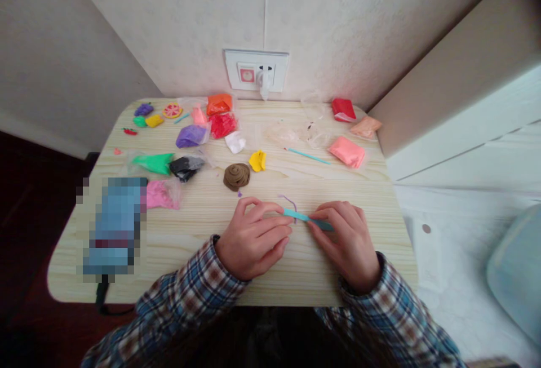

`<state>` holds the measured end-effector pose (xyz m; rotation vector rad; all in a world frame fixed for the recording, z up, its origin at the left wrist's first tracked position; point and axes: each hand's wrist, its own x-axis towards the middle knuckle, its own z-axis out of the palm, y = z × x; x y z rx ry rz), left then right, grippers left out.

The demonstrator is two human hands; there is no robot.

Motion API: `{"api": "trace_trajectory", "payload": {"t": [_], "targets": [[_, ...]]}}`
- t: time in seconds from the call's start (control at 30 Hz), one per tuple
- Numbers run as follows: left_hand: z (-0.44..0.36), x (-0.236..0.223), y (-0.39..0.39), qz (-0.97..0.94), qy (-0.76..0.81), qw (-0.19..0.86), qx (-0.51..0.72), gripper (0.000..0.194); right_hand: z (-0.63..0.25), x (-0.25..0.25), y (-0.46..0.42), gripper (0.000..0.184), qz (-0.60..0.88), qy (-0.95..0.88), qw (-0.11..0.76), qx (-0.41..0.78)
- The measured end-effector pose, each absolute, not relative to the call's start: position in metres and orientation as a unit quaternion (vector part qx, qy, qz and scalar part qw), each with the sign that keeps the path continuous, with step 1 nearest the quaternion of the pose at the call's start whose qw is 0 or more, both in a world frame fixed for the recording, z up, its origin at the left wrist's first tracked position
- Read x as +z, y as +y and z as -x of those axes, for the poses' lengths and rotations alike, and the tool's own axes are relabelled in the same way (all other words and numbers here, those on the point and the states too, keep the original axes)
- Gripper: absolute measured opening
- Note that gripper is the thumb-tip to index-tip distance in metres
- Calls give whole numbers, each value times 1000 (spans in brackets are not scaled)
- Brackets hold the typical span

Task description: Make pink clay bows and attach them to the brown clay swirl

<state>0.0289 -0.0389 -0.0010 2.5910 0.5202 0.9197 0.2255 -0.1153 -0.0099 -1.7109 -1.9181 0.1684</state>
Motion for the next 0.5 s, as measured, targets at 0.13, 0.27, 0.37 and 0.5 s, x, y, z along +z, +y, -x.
{"api": "trace_trajectory", "payload": {"t": [0.13,0.27,0.37,0.5], "targets": [[-29,-2,-39,-911,189,172,323,11,-225,-11,-113,4,632,-724,270,57],[-28,-2,-39,-911,186,174,325,10,-232,-11,-116,5,637,-719,269,67],[-29,-1,-40,-913,181,169,325,10,-230,-10,-114,6,634,-720,272,75],[-29,0,-39,-912,185,163,327,10,-224,-9,-109,8,629,-723,273,79]]}}
